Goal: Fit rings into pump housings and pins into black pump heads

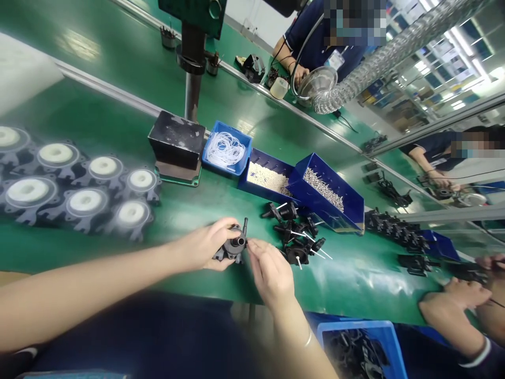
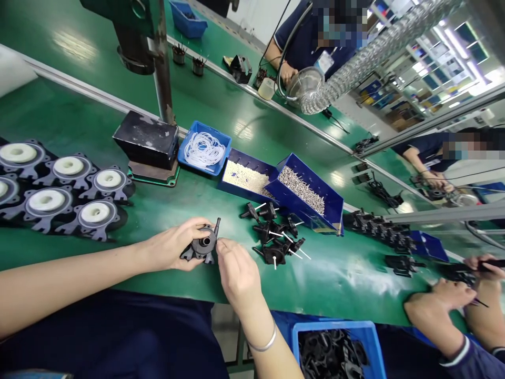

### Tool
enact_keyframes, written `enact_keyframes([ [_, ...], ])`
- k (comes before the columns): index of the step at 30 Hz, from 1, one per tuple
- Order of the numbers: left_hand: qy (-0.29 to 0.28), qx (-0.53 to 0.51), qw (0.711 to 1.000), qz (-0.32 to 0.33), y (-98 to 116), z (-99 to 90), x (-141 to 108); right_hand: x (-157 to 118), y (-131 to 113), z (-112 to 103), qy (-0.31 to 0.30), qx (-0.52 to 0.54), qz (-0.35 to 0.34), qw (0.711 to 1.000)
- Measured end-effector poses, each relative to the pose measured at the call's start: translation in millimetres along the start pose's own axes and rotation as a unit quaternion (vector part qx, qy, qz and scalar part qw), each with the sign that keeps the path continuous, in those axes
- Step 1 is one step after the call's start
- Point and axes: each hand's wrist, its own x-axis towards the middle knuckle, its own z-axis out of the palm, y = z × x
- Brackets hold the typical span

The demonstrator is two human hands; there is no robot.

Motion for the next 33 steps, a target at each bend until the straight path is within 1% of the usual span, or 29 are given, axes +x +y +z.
enact_keyframes([
  [2, 0.001, 0.001, 1.0, 0.006, 0, 0.2, 0, -4, -2, 3, -0.007, -0.048, -0.036, 0.998],
  [4, 0.004, 0.006, 1.0, 0.011, 1, 0.4, 0, -8, -6, 6, 0.002, -0.076, -0.036, 0.996],
  [8, 0.022, 0.029, 0.999, 0.026, 3, 1.6, 1, -14, -10, 11, 0.015, -0.098, -0.011, 0.995],
  [11, 0.033, 0.044, 0.998, 0.038, 3, 3.5, 1, -14, -6, 12, 0.01, -0.113, -0.044, 0.993],
  [13, 0.034, 0.045, 0.998, 0.041, 2, 4.7, 0, -12, -2, 11, 0.012, -0.108, -0.065, 0.992],
  [15, 0.031, 0.041, 0.998, 0.039, 0, 5.4, 0, -9, 1, 10, 0.008, -0.095, -0.063, 0.993],
  [17, 0.028, 0.035, 0.998, 0.035, -1, 5.5, -1, -8, 1, 10, 0.007, -0.066, -0.04, 0.997],
  [21, 0.027, 0.019, 0.999, 0.027, -3, 5.3, -1, -12, -1, 14, 0.034, 0.021, 0.037, 0.999],
  [23, 0.027, 0.018, 0.999, 0.028, -3, 5.9, -2, -17, -1, 17, 0.033, 0.036, 0.051, 0.998],
  [25, 0.031, 0.023, 0.999, 0.027, -3, 7.1, -2, -21, 1, 19, 0.024, 0.034, 0.04, 0.998],
  [28, 0.035, 0.027, 0.999, 0.022, -2, 8.5, -3, -25, 4, 21, 0.027, 0.019, 0.02, 0.999],
  [33, 0.032, 0.03, 0.999, 0.015, 0, 6.8, -3, -19, 5, 20, 0.039, 0.007, -0.005, 0.999],
])
